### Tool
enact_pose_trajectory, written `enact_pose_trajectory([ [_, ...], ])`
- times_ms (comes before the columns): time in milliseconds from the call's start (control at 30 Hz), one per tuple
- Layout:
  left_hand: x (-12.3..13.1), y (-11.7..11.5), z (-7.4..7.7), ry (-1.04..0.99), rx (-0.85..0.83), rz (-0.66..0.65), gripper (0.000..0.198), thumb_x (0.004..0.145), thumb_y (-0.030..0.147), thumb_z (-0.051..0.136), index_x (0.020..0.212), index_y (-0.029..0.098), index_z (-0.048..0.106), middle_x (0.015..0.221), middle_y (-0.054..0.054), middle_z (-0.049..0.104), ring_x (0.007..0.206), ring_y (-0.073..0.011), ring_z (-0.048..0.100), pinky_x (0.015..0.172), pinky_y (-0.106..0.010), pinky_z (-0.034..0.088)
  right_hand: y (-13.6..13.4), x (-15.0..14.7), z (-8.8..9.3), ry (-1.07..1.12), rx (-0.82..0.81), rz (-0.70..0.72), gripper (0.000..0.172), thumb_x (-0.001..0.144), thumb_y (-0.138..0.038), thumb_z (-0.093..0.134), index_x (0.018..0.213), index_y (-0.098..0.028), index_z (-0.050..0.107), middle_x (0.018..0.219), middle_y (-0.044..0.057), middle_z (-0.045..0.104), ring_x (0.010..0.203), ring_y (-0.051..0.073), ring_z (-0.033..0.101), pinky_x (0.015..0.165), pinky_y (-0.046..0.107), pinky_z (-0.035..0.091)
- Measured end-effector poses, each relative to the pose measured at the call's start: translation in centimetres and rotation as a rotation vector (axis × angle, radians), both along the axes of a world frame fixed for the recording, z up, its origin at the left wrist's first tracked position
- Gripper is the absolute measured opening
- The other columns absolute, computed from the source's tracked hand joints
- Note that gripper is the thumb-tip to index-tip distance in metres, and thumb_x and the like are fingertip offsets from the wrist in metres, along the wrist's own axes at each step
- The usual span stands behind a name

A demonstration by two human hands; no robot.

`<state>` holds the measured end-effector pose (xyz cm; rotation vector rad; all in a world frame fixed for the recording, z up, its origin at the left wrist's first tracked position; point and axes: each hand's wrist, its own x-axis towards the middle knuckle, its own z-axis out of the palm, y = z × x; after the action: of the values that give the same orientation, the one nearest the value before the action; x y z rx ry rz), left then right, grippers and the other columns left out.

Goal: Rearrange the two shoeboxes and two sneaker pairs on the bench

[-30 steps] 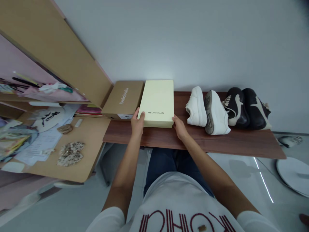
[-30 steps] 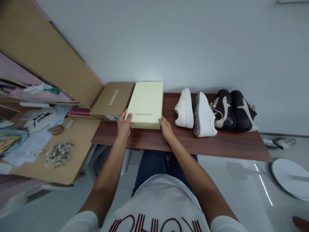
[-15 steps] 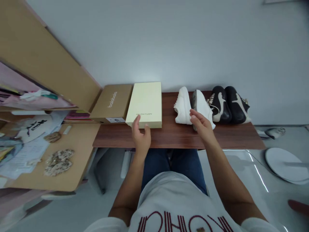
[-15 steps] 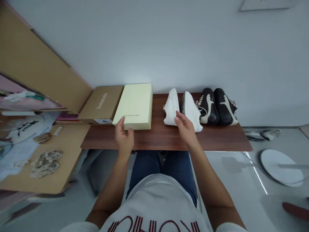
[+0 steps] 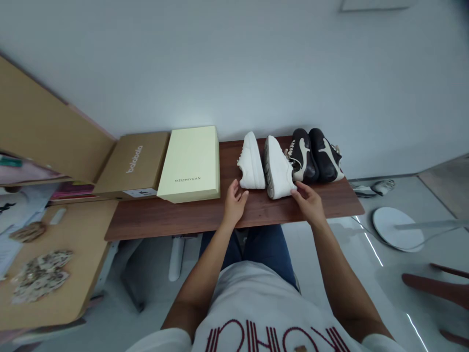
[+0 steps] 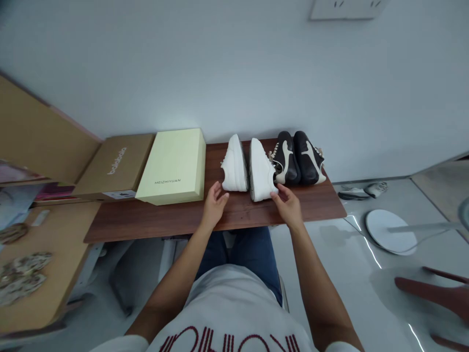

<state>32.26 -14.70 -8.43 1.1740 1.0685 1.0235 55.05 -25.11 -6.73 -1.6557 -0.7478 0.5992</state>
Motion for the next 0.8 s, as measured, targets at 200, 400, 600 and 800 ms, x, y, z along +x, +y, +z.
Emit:
enact_pose_trajectory([
  [200, 2.4, 3.8, -0.2, 0.053, 0.033, -0.089, 0.063, 0.073, 0.038, 0.084, 0.127, 0.017, 0.061, 0.133, -0.016, 0.066, 0.12, -0.028, 0.063, 0.106, -0.043, 0.048, 2.2, 0.9, -0.9, -0.115, -0.11, 0.222, 0.059, 0.06, -0.062, 0.082, 0.096, -0.018, 0.069, 0.084, 0.004, 0.072, 0.075, 0.02, 0.061, 0.073, 0.035, 0.053],
  [400, 2.3, 5.3, 1.7, 0.128, -0.03, -0.231, 0.047, 0.073, 0.04, 0.082, 0.108, 0.012, 0.066, 0.095, -0.005, 0.073, 0.077, -0.0146, 0.063, 0.075, -0.029, 0.054, 3.8, 1.4, 0.3, -0.11, -0.083, 0.424, 0.053, 0.064, -0.062, 0.08, 0.087, -0.018, 0.062, 0.073, -0.003, 0.061, 0.065, 0.014, 0.052, 0.063, 0.027, 0.046],
  [600, 1.4, 5.8, 5.6, 0.42, 0.084, -0.287, 0.047, 0.078, 0.039, 0.078, 0.115, 0.012, 0.065, 0.098, -0.008, 0.072, 0.07, -0.0167, 0.065, 0.069, -0.031, 0.054, 4.6, 2.3, 3.4, -0.437, -0.114, 0.473, 0.046, 0.075, -0.058, 0.074, 0.097, -0.018, 0.067, 0.079, 0.001, 0.068, 0.072, 0.019, 0.061, 0.07, 0.032, 0.05],
  [800, 1.1, 4.8, 8.9, 0.961, 0.411, -0.331, 0.043, 0.089, 0.039, 0.069, 0.124, 0.016, 0.064, 0.115, -0.014, 0.073, 0.111, -0.0314, 0.067, 0.094, -0.037, 0.05, 6.7, 1.3, 6.2, -0.886, -0.309, 0.458, 0.045, 0.081, -0.05, 0.073, 0.112, -0.018, 0.067, 0.091, 0.008, 0.075, 0.087, 0.027, 0.071, 0.075, 0.032, 0.05],
])
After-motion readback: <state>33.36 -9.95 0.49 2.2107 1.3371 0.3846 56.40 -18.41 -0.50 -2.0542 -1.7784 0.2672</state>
